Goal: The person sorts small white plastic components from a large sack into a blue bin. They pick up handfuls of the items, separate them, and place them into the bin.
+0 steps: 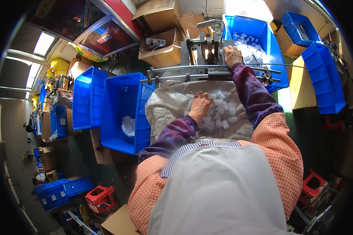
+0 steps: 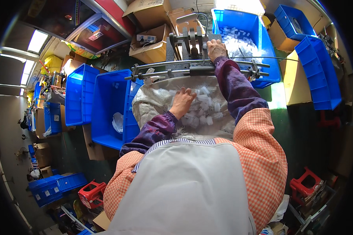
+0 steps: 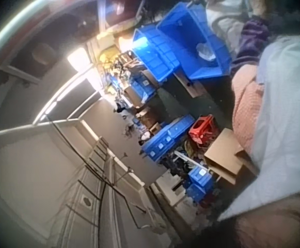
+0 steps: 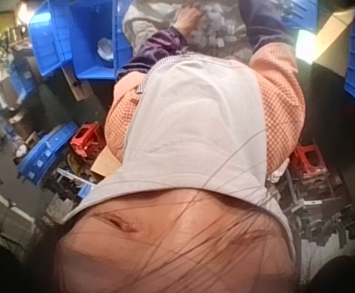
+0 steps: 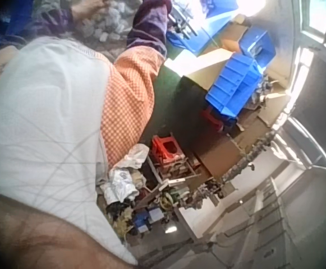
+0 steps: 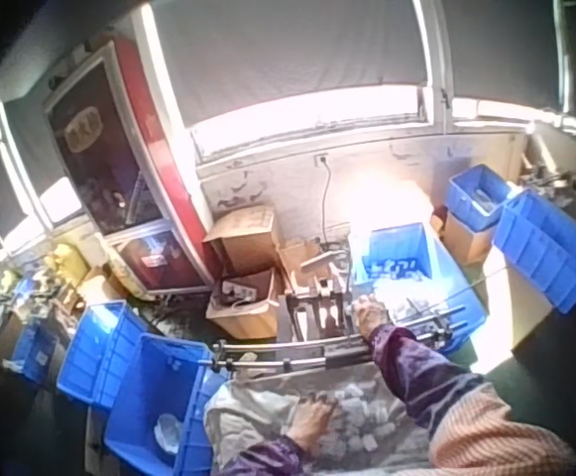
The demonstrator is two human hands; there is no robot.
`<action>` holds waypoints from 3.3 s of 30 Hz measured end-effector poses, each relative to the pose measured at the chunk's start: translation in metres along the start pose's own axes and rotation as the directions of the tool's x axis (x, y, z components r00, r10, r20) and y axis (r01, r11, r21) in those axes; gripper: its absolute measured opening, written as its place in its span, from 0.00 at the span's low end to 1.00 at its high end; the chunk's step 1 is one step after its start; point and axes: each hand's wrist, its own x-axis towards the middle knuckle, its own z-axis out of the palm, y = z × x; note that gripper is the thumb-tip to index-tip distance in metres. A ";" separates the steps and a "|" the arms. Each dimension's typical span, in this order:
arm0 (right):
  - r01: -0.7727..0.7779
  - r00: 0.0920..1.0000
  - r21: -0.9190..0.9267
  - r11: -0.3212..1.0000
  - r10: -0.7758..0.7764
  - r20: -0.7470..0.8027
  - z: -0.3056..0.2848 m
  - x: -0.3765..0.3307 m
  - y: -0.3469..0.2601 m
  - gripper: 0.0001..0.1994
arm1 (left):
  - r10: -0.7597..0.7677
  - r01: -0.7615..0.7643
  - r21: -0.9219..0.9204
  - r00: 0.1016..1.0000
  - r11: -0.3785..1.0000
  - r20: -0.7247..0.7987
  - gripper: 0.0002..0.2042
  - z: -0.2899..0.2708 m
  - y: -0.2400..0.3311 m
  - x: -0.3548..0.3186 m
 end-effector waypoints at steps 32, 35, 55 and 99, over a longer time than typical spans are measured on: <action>-0.248 0.965 -0.001 0.969 0.247 0.084 -0.004 -0.012 -0.015 0.16 | -0.458 0.175 -0.795 0.877 0.581 -0.143 0.10 -0.056 -0.028 -0.012; -0.203 0.976 -0.020 0.979 0.204 0.079 0.006 -0.005 -0.033 0.15 | -0.410 0.142 -0.707 0.884 0.693 -0.225 0.10 -0.062 -0.028 -0.009; -0.167 0.905 -0.132 0.977 0.205 0.372 -0.019 0.010 0.020 0.12 | -0.490 0.140 -0.785 0.842 0.603 -0.226 0.09 -0.085 -0.029 -0.002; -0.005 1.000 0.130 0.991 0.003 0.014 0.008 0.006 0.003 0.08 | -0.323 0.173 -0.775 0.945 0.607 -0.042 0.26 -0.016 -0.006 -0.012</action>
